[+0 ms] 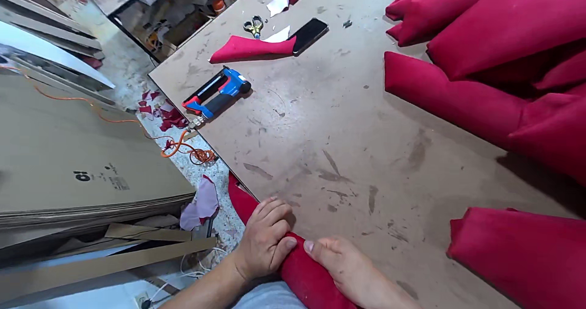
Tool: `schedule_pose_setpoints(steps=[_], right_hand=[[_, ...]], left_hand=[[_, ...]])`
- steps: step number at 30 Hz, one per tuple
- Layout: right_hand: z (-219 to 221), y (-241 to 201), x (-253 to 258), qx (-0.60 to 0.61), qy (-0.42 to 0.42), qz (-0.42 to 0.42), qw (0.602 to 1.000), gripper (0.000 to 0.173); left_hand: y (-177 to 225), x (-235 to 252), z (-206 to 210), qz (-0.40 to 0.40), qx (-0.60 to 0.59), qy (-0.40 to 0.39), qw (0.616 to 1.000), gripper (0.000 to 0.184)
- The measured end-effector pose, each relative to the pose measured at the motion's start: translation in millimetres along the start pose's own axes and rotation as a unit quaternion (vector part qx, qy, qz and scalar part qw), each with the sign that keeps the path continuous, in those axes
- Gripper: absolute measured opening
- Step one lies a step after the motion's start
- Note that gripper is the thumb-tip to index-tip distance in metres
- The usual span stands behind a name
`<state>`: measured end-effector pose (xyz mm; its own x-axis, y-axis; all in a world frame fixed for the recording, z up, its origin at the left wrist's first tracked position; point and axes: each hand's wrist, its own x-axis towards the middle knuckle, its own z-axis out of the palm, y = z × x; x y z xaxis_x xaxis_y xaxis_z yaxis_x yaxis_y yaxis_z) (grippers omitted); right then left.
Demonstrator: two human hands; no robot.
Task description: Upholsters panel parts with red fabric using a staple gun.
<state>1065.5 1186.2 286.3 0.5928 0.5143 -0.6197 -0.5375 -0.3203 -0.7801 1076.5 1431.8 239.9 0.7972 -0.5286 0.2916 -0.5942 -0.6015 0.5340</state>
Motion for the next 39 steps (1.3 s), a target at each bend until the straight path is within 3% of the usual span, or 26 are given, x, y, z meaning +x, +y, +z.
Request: schedule_pose_setpoints(steps=[3, 5, 9, 12, 15, 19, 21, 22, 26, 29, 35, 39], right_hand=[[-9, -16, 2, -0.099, 0.004, -0.018, 0.995, 0.053], [-9, -12, 5, -0.100, 0.001, -0.013, 0.995, 0.053], [8, 9, 2, -0.029, 0.014, -0.004, 0.999, 0.054], [21, 11, -3, -0.073, 0.020, -0.006, 0.997, 0.055], [29, 9, -9, -0.135, 0.051, -0.002, 0.990, 0.052], [30, 16, -10, -0.153, 0.108, -0.054, 0.981, 0.027], [33, 24, -7, -0.128, 0.118, -0.138, 0.975, 0.024], [32, 25, -6, -0.122, 0.101, -0.156, 0.975, 0.032], [25, 21, -5, -0.089, 0.047, -0.122, 0.988, 0.042], [28, 28, -1, -0.062, 0.042, -0.130, 0.989, 0.041], [25, 31, -1, -0.087, 0.094, -0.138, 0.982, 0.024], [26, 36, -13, -0.105, 0.128, -0.189, 0.968, 0.034]], left_hand=[[-4, 3, -5, -0.004, -0.037, -0.070, 0.997, 0.073], [-7, 4, -7, 0.005, -0.040, -0.092, 0.995, 0.073], [-23, 5, -11, 0.032, -0.008, -0.078, 0.996, 0.070], [-34, 1, -10, -0.009, 0.042, -0.046, 0.998, 0.069], [-6, 11, 2, -0.042, 0.043, -0.023, 0.998, 0.072], [37, 40, 6, 0.028, -0.042, -0.071, 0.996, 0.076], [21, 33, -3, 0.055, -0.074, -0.075, 0.993, 0.078], [3, 23, -10, 0.068, -0.056, -0.071, 0.994, 0.079], [-66, -25, -28, 0.103, 0.080, -0.083, 0.988, 0.102], [-46, -6, -21, 0.149, 0.085, -0.113, 0.979, 0.107], [23, 40, -9, 0.233, 0.022, -0.211, 0.949, 0.094], [55, 56, -4, 0.247, -0.013, -0.276, 0.929, 0.093]])
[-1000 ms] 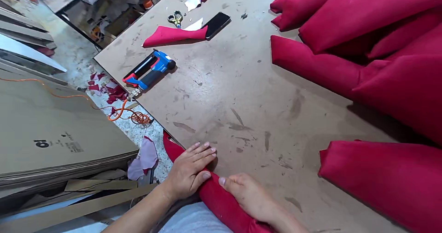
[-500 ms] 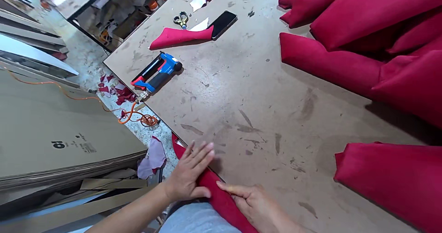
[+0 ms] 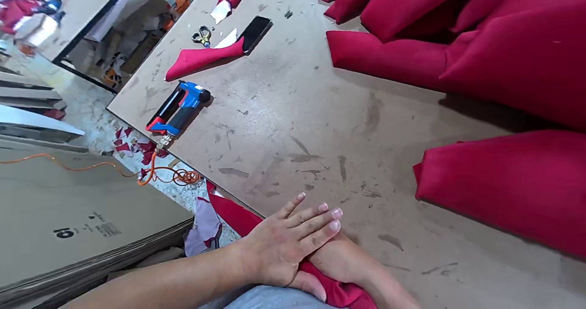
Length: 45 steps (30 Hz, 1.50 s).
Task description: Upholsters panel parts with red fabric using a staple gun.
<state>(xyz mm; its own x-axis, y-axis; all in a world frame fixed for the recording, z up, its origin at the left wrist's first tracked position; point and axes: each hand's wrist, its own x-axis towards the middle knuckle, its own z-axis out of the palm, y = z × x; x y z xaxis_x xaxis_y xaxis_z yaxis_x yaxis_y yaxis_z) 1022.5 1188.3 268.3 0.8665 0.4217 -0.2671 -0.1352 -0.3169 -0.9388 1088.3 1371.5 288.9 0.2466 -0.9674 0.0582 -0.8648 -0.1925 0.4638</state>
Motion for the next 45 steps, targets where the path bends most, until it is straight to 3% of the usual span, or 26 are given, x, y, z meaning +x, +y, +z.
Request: schedule_pose_setpoints(steps=[4, 7, 8, 11, 16, 19, 23, 26, 28, 30, 31, 34, 37, 40, 45], right_hand=[[0, 3, -12, -0.059, -0.024, 0.019, 0.998, 0.042], [-1, 0, -10, -0.052, -0.036, -0.019, 0.998, 0.028], [2, 2, -4, -0.039, -0.037, -0.027, 0.998, 0.023], [-1, 1, 5, 0.011, -0.099, 0.050, 0.994, 0.042], [-2, 3, 6, 0.033, -0.117, 0.068, 0.990, 0.043], [3, 10, 8, 0.035, -0.112, 0.065, 0.991, 0.043], [1, 13, 5, 0.029, -0.114, 0.071, 0.990, 0.044], [0, 15, 4, 0.033, -0.118, 0.077, 0.989, 0.044], [1, 15, 3, 0.039, -0.119, 0.076, 0.989, 0.043], [-1, 15, 3, 0.041, -0.127, 0.080, 0.988, 0.043], [-1, 15, 4, 0.041, -0.132, 0.081, 0.987, 0.043], [-1, 15, 5, 0.044, -0.129, 0.075, 0.988, 0.044], [0, 15, 4, 0.047, -0.123, 0.076, 0.988, 0.043], [0, 16, 4, 0.050, -0.116, 0.070, 0.990, 0.043], [-3, 13, 4, 0.051, -0.118, 0.061, 0.990, 0.043]], left_hand=[[27, 32, -3, -0.025, -0.044, -0.026, 0.998, 0.098], [11, 28, -6, -0.076, -0.056, 0.017, 0.995, 0.103], [-10, 13, -13, -0.120, -0.020, 0.043, 0.992, 0.098], [-101, -52, -51, -0.258, 0.104, 0.100, 0.955, 0.087], [-210, -131, -127, -0.430, 0.289, 0.087, 0.851, 0.088], [-261, -128, -149, -0.561, 0.265, 0.057, 0.782, 0.095], [-300, -112, -165, -0.625, 0.221, 0.018, 0.749, 0.096], [-320, -104, -186, -0.651, 0.122, 0.029, 0.748, 0.098], [-313, -94, -203, -0.659, 0.047, 0.035, 0.750, 0.085], [-276, -72, -219, -0.665, -0.037, 0.050, 0.744, 0.040], [-249, -62, -228, -0.671, -0.104, 0.047, 0.732, 0.029], [-153, -33, -242, -0.663, -0.288, -0.038, 0.690, 0.040], [-89, -14, -218, -0.628, -0.415, -0.189, 0.630, 0.042], [-67, 0, -191, -0.588, -0.464, -0.293, 0.595, 0.038], [-61, 11, -178, -0.592, -0.460, -0.337, 0.570, 0.039]])
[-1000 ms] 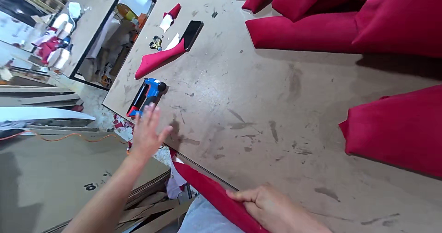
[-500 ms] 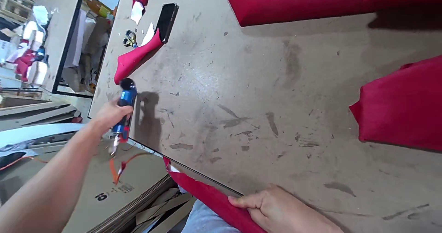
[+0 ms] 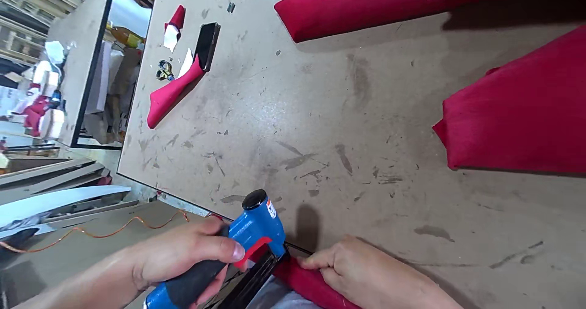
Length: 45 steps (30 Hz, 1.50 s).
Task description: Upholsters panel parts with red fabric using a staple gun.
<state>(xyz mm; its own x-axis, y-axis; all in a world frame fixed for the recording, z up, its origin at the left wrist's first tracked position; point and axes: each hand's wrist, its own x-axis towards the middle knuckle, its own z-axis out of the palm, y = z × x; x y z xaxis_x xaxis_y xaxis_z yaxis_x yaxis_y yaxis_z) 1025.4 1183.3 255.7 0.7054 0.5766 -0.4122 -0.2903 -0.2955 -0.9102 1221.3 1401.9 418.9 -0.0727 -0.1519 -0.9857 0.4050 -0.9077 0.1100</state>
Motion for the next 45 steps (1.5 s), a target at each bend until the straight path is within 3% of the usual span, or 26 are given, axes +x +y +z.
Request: schedule_pose_setpoints(steps=[6, 10, 17, 19, 21, 23, 26, 29, 33, 36, 42, 45], right_hand=[[1, -1, 0, -0.019, 0.005, 0.008, 1.000, 0.034], [1, -5, -1, -0.029, 0.013, 0.058, 0.998, 0.033], [4, -3, -10, 0.050, 0.073, 0.071, 0.994, 0.024], [1, 0, -18, 0.069, 0.078, 0.086, 0.991, 0.038], [-5, 5, -36, 0.068, 0.060, 0.074, 0.993, 0.063], [-10, 6, -56, 0.053, 0.017, 0.055, 0.997, 0.072], [-10, 8, -70, 0.062, -0.003, 0.022, 0.998, 0.057], [4, 25, -67, 0.168, 0.061, -0.059, 0.982, 0.036], [25, 39, -64, 0.293, 0.140, -0.110, 0.939, 0.028], [25, 34, -66, 0.300, 0.147, -0.077, 0.939, 0.030], [5, 20, -68, 0.236, 0.072, -0.011, 0.969, 0.046], [13, 25, -60, 0.301, 0.104, -0.032, 0.948, 0.024]], left_hand=[[11, 3, 18, 0.001, -0.018, -0.047, 0.999, 0.035], [18, 4, 35, 0.012, -0.005, -0.074, 0.997, 0.035], [26, 8, 55, 0.018, -0.011, -0.089, 0.996, 0.034], [21, 4, 50, 0.028, -0.028, -0.070, 0.997, 0.040], [16, -3, 41, 0.043, -0.046, -0.057, 0.996, 0.044], [12, -9, 35, 0.064, -0.055, -0.050, 0.995, 0.046], [14, -15, 33, 0.078, -0.045, -0.038, 0.995, 0.046], [15, -15, 36, 0.075, -0.034, -0.036, 0.996, 0.046], [11, -10, 42, 0.081, -0.031, -0.028, 0.996, 0.045], [13, -5, 44, 0.084, -0.023, -0.048, 0.995, 0.045], [22, -7, 46, 0.079, -0.012, -0.046, 0.996, 0.046], [24, -5, 44, 0.076, -0.017, -0.063, 0.995, 0.043]])
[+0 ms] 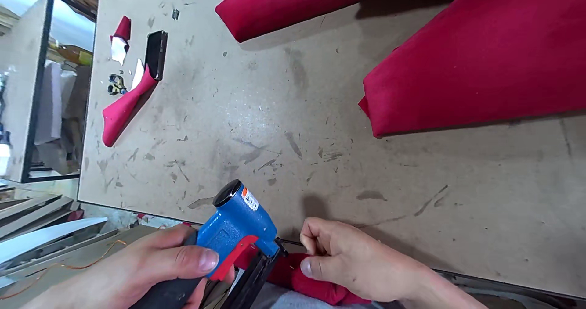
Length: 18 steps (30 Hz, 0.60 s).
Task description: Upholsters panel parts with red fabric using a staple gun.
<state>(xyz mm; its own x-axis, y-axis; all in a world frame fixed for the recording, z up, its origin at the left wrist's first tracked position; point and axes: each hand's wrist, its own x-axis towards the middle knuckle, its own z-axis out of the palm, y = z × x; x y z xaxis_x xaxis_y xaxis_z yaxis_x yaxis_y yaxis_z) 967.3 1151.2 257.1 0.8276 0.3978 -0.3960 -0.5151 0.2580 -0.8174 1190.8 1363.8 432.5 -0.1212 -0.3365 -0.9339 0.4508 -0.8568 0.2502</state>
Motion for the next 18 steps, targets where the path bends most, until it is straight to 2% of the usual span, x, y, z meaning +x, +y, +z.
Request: schedule_pose_setpoints(steps=[3, 5, 8, 11, 13, 18], right_hand=[[5, 19, 1, 0.107, 0.040, -0.061, 0.992, 0.016], [8, 22, -2, 0.099, 0.070, -0.067, 0.990, 0.018], [15, 16, -12, -0.065, 0.128, -0.056, 0.988, 0.019], [19, 11, -18, -0.169, 0.135, -0.068, 0.974, 0.017], [19, 5, -20, -0.189, 0.128, -0.048, 0.972, 0.016], [25, -12, -22, -0.207, 0.117, 0.074, 0.969, 0.021]], left_hand=[[0, 4, -1, 0.001, -0.007, -0.027, 1.000, 0.041], [0, 9, 0, -0.004, -0.003, -0.043, 0.999, 0.043], [1, 18, 3, -0.012, 0.011, -0.058, 0.998, 0.044], [4, 26, 5, -0.014, 0.025, -0.076, 0.997, 0.046], [6, 28, 6, -0.020, 0.026, -0.087, 0.996, 0.046], [14, 31, 17, -0.051, 0.021, -0.072, 0.996, 0.037]])
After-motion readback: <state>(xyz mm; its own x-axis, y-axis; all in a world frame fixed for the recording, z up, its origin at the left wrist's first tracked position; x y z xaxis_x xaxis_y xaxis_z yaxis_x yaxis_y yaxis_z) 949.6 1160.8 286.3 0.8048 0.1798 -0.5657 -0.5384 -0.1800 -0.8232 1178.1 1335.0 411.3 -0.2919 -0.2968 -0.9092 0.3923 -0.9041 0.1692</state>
